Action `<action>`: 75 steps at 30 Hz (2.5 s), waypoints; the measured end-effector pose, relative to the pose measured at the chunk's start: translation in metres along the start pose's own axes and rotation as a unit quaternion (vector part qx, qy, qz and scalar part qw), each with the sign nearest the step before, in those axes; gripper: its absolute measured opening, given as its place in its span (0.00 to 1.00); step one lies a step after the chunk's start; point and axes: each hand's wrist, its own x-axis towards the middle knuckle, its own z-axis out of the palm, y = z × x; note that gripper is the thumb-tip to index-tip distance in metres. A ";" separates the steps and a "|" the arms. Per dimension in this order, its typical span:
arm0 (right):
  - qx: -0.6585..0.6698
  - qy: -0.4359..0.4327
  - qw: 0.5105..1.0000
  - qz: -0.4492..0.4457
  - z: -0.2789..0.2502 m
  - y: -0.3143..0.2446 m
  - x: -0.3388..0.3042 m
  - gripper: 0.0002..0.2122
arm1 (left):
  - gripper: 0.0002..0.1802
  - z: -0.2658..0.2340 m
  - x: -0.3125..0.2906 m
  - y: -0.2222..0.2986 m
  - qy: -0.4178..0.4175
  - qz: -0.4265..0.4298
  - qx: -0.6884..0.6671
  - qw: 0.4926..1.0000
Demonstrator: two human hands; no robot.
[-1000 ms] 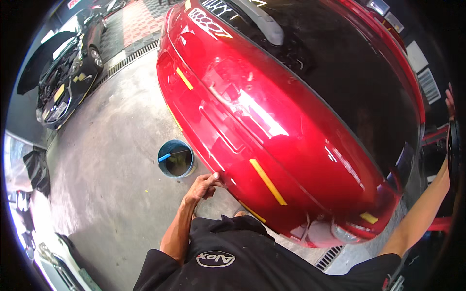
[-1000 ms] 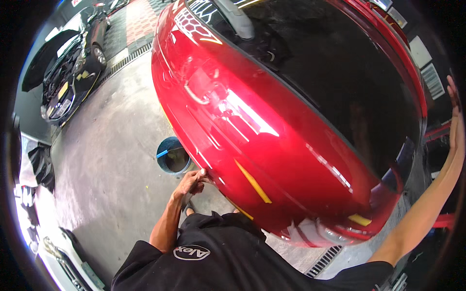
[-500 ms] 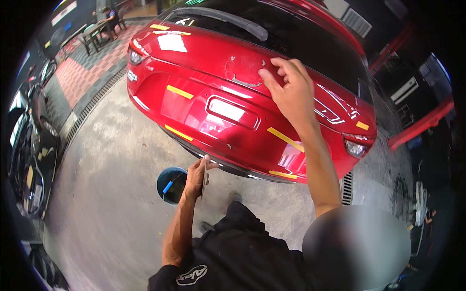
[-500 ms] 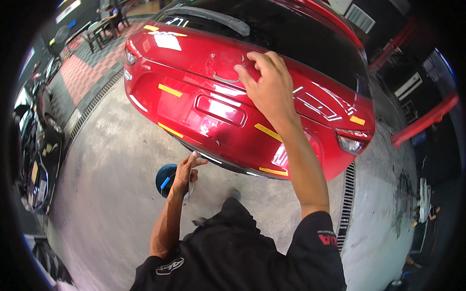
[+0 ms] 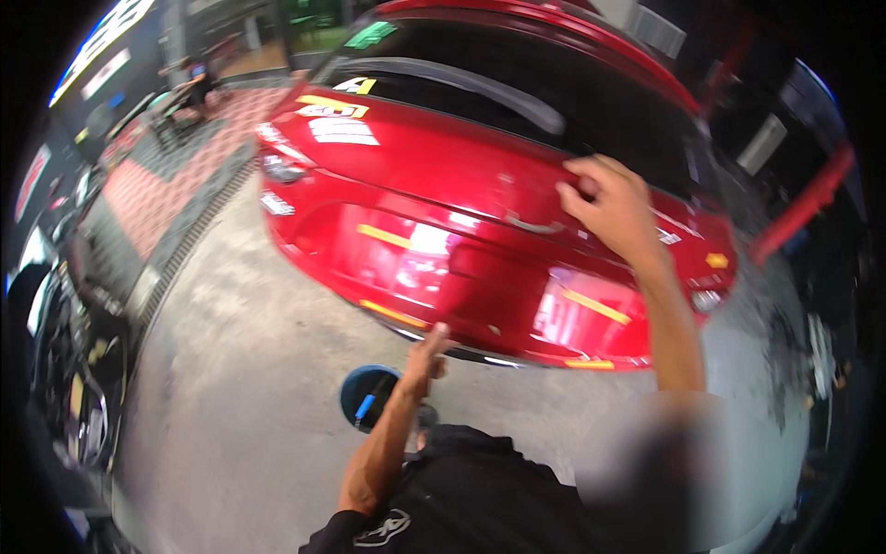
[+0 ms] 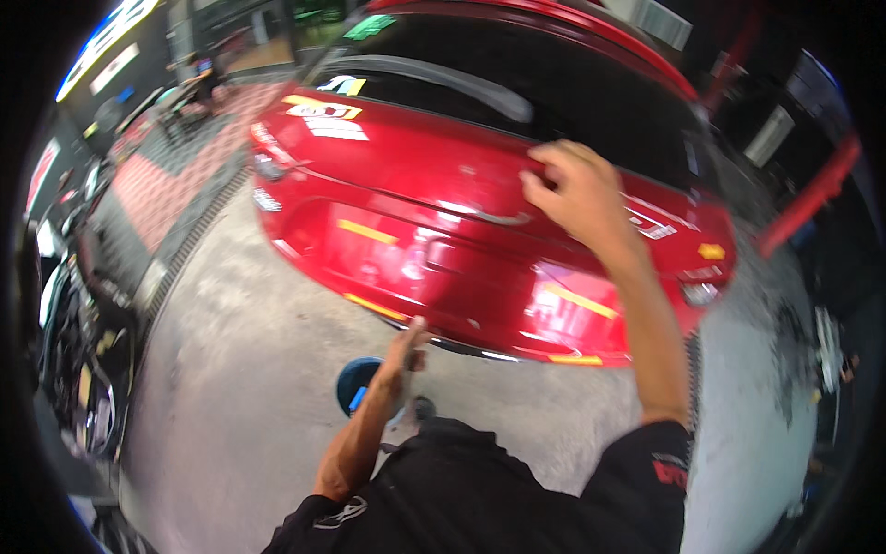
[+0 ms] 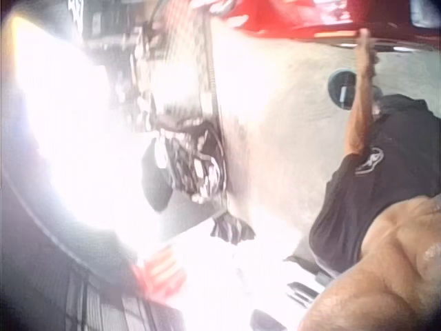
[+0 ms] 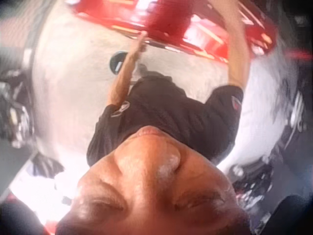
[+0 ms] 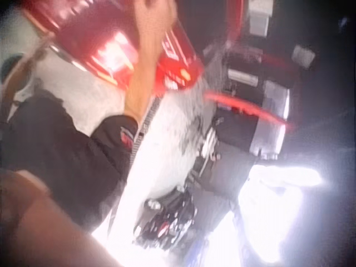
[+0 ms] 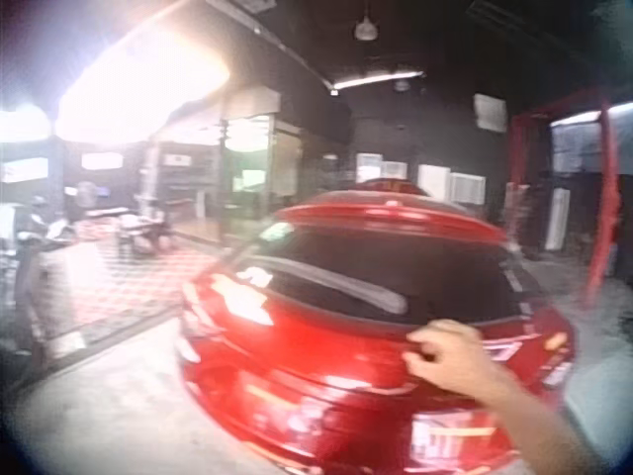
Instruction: The person uses a metal scraper to remove yellow tape and stickers from the rear hatch and trunk lid of a red car. They open the trunk to access the interior surface, then scrape the exterior surfaces including around the model badge.
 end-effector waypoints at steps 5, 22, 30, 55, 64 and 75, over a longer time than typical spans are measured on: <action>-0.047 -0.034 0.998 -0.041 0.005 -0.013 0.016 0.11 | 0.34 -0.022 0.024 -0.002 -0.058 -0.063 -0.022 0.996; -0.163 -0.102 0.980 -0.054 0.003 -0.028 0.028 0.06 | 0.32 -0.062 0.049 0.002 -0.253 -0.091 -0.109 0.957; -0.137 -0.086 0.984 0.072 0.010 -0.038 0.025 0.12 | 0.34 -0.077 0.073 -0.011 -0.313 -0.074 -0.053 0.945; 0.189 -0.077 0.806 0.555 0.220 -0.285 -0.242 0.40 | 0.47 -0.108 0.121 -0.048 -0.377 0.081 0.197 0.902; 0.185 0.140 0.702 0.673 0.220 -0.283 -0.291 0.16 | 0.58 -0.066 0.081 -0.017 -0.269 -0.026 0.150 0.951; 0.323 0.344 0.413 0.779 0.211 -0.295 -0.412 0.33 | 0.49 -0.064 0.034 0.018 -0.258 -0.107 0.085 0.956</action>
